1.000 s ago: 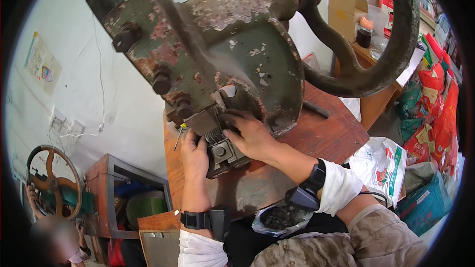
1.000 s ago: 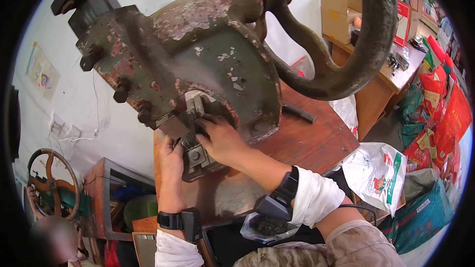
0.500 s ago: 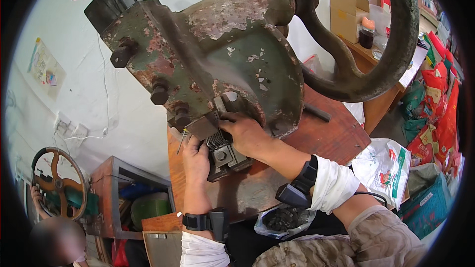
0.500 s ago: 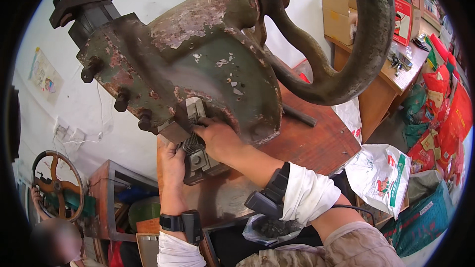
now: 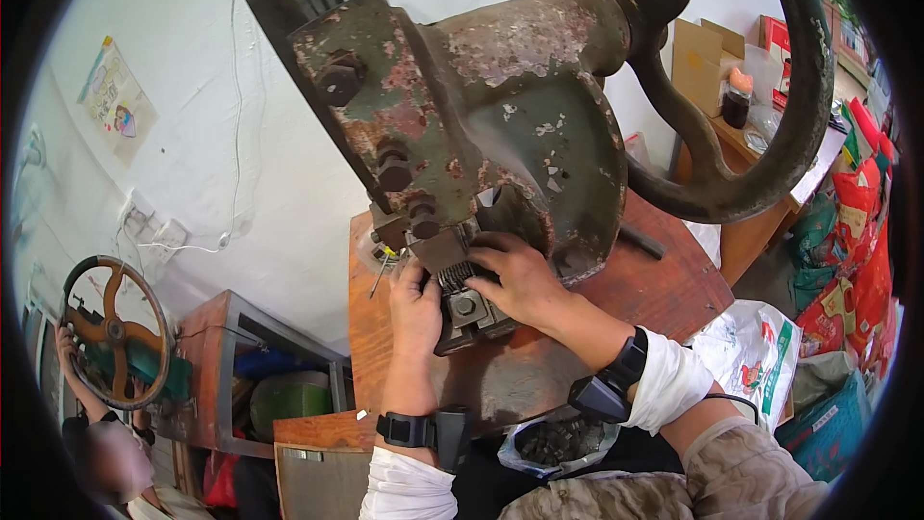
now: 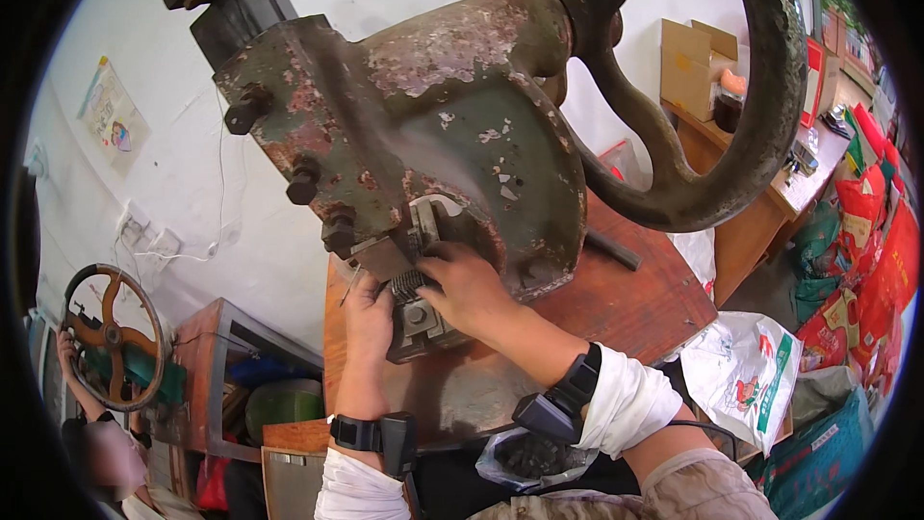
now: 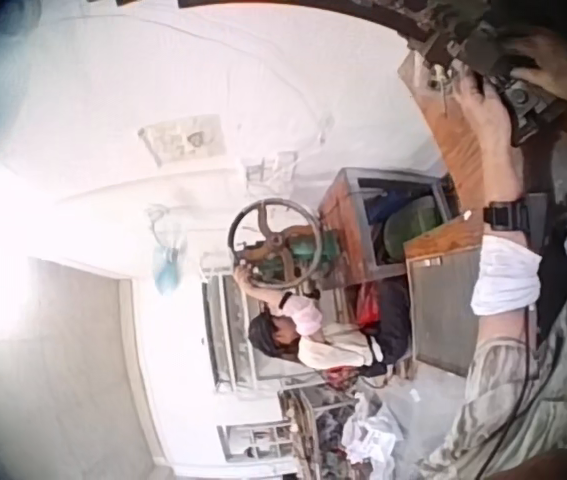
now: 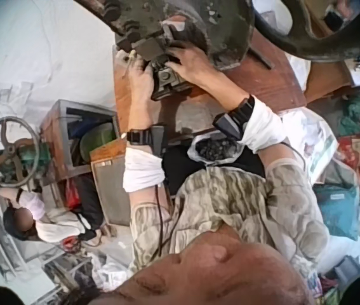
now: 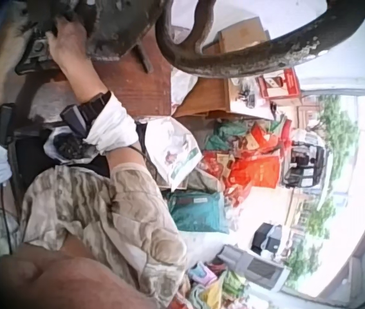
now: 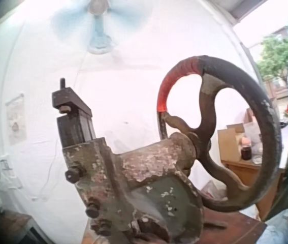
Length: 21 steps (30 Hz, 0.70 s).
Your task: Operating a manual punch press or similar fabrication machine to process small metal components.
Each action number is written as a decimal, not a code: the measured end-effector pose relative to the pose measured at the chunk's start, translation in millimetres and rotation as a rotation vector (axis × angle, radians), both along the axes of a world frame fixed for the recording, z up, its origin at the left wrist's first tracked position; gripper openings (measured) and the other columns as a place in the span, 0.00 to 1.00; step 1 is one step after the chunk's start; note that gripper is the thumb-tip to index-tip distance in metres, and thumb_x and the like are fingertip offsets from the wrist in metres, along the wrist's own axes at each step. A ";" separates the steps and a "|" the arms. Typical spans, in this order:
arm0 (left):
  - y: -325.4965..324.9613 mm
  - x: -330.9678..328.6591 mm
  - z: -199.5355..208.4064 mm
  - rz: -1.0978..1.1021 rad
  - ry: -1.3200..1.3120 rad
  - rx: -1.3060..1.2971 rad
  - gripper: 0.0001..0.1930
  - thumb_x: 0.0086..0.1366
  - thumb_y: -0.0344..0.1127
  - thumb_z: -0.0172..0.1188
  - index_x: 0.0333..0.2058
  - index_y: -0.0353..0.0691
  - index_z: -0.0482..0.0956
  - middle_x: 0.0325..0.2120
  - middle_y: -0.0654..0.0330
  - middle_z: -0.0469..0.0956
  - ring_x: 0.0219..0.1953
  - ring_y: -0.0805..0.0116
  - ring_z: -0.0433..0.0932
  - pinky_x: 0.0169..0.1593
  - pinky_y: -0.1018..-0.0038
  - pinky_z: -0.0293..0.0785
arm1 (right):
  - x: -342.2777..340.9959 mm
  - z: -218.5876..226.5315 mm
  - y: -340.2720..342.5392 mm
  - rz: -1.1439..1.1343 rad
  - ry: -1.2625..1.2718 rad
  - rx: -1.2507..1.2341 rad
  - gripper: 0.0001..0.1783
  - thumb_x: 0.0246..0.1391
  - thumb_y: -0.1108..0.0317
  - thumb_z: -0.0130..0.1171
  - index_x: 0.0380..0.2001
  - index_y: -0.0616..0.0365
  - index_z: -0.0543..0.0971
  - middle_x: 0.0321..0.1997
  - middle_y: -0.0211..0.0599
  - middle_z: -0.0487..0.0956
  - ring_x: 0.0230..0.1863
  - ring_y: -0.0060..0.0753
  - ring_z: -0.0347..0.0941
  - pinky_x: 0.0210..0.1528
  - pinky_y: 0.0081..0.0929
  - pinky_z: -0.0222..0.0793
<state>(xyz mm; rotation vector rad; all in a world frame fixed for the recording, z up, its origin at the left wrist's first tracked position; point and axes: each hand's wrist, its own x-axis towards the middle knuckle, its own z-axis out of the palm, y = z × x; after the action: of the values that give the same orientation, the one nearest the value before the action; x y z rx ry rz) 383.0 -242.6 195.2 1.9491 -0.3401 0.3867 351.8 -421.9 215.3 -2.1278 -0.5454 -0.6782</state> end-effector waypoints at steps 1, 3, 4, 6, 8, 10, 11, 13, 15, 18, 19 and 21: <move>1.0 0.5 -0.7 0.004 -0.004 -0.004 0.16 0.54 0.24 0.52 0.43 0.38 0.76 0.44 0.50 0.72 0.51 0.52 0.66 0.56 0.65 0.60 | -1.0 1.0 -0.3 -0.012 -0.008 -0.030 0.21 0.42 0.63 0.64 0.41 0.58 0.77 0.49 0.46 0.73 0.49 0.50 0.69 0.50 0.38 0.67; 1.0 0.4 -1.2 0.012 0.026 -0.003 0.16 0.54 0.24 0.53 0.44 0.39 0.75 0.46 0.50 0.72 0.52 0.52 0.65 0.57 0.65 0.59 | -3.3 2.6 1.2 -0.026 -0.017 -0.057 0.20 0.42 0.62 0.64 0.41 0.58 0.77 0.49 0.46 0.73 0.50 0.49 0.69 0.50 0.38 0.67; 2.1 -2.0 2.1 0.008 0.006 0.049 0.17 0.55 0.24 0.53 0.45 0.39 0.75 0.46 0.49 0.71 0.52 0.52 0.64 0.57 0.65 0.59 | -4.4 2.9 3.1 -0.042 -0.023 -0.081 0.20 0.43 0.62 0.64 0.40 0.58 0.77 0.49 0.45 0.73 0.50 0.48 0.69 0.50 0.39 0.67; 1.6 -3.2 3.0 0.018 0.005 0.053 0.17 0.55 0.25 0.53 0.45 0.40 0.75 0.46 0.49 0.71 0.53 0.52 0.64 0.57 0.65 0.59 | -9.0 6.2 5.3 -0.061 -0.014 -0.095 0.20 0.43 0.61 0.64 0.40 0.58 0.77 0.49 0.45 0.73 0.50 0.48 0.69 0.50 0.39 0.67; 0.5 -2.1 4.0 0.021 0.002 0.056 0.18 0.55 0.25 0.53 0.46 0.40 0.75 0.47 0.49 0.71 0.53 0.52 0.64 0.58 0.65 0.59 | -8.5 9.3 5.0 -0.087 -0.008 -0.111 0.20 0.43 0.60 0.64 0.39 0.57 0.78 0.50 0.44 0.72 0.50 0.47 0.69 0.50 0.39 0.67; 0.3 -1.6 3.1 0.000 0.024 0.046 0.18 0.55 0.26 0.53 0.47 0.40 0.74 0.47 0.48 0.71 0.54 0.52 0.63 0.58 0.65 0.58 | -6.5 11.0 4.1 -0.128 0.062 -0.166 0.22 0.43 0.59 0.64 0.41 0.57 0.77 0.51 0.43 0.71 0.52 0.47 0.67 0.51 0.39 0.67; 0.2 -0.7 1.6 0.000 0.023 0.044 0.18 0.55 0.26 0.53 0.47 0.40 0.74 0.47 0.48 0.71 0.54 0.52 0.63 0.58 0.65 0.58 | -6.9 11.5 3.3 -0.128 0.061 -0.167 0.22 0.43 0.59 0.64 0.41 0.57 0.77 0.51 0.43 0.71 0.52 0.47 0.67 0.51 0.39 0.67; 1.4 0.4 -0.4 0.014 0.024 0.011 0.19 0.55 0.26 0.53 0.47 0.41 0.74 0.47 0.49 0.70 0.53 0.53 0.64 0.58 0.66 0.59 | -7.2 11.5 2.7 -0.097 0.042 -0.160 0.24 0.42 0.58 0.64 0.44 0.57 0.76 0.53 0.44 0.70 0.55 0.47 0.65 0.53 0.38 0.66; -0.9 -4.1 3.6 0.026 0.027 0.000 0.18 0.56 0.26 0.53 0.47 0.40 0.74 0.47 0.49 0.70 0.53 0.53 0.64 0.58 0.66 0.59 | -3.6 4.0 1.2 -0.070 0.021 -0.115 0.26 0.42 0.58 0.65 0.45 0.58 0.75 0.54 0.44 0.69 0.55 0.47 0.65 0.54 0.38 0.65; -1.8 -6.5 7.6 0.030 0.035 -0.013 0.18 0.56 0.26 0.53 0.47 0.40 0.74 0.47 0.49 0.70 0.53 0.53 0.65 0.57 0.67 0.60 | -3.6 0.4 6.4 -0.052 0.005 -0.034 0.29 0.40 0.57 0.66 0.46 0.59 0.74 0.55 0.46 0.68 0.56 0.48 0.64 0.55 0.38 0.63; -1.7 -6.9 8.8 0.024 0.041 -0.014 0.18 0.56 0.26 0.53 0.47 0.39 0.74 0.47 0.49 0.70 0.52 0.54 0.65 0.57 0.67 0.60 | -3.8 1.6 9.2 -0.060 0.011 0.004 0.30 0.39 0.56 0.66 0.47 0.59 0.74 0.55 0.46 0.67 0.56 0.49 0.64 0.56 0.38 0.63; -3.1 -8.6 10.5 0.024 0.029 -0.006 0.18 0.56 0.26 0.53 0.47 0.39 0.74 0.47 0.49 0.70 0.52 0.54 0.66 0.57 0.67 0.61 | -0.5 1.2 13.3 -0.086 0.065 0.027 0.32 0.38 0.56 0.67 0.47 0.59 0.73 0.55 0.46 0.67 0.56 0.49 0.64 0.57 0.38 0.62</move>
<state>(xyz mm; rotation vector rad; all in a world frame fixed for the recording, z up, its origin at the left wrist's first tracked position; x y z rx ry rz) 374.4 -245.7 205.7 1.9525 -0.2972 0.3740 351.3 -408.7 216.5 -2.1496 -0.4087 -0.6583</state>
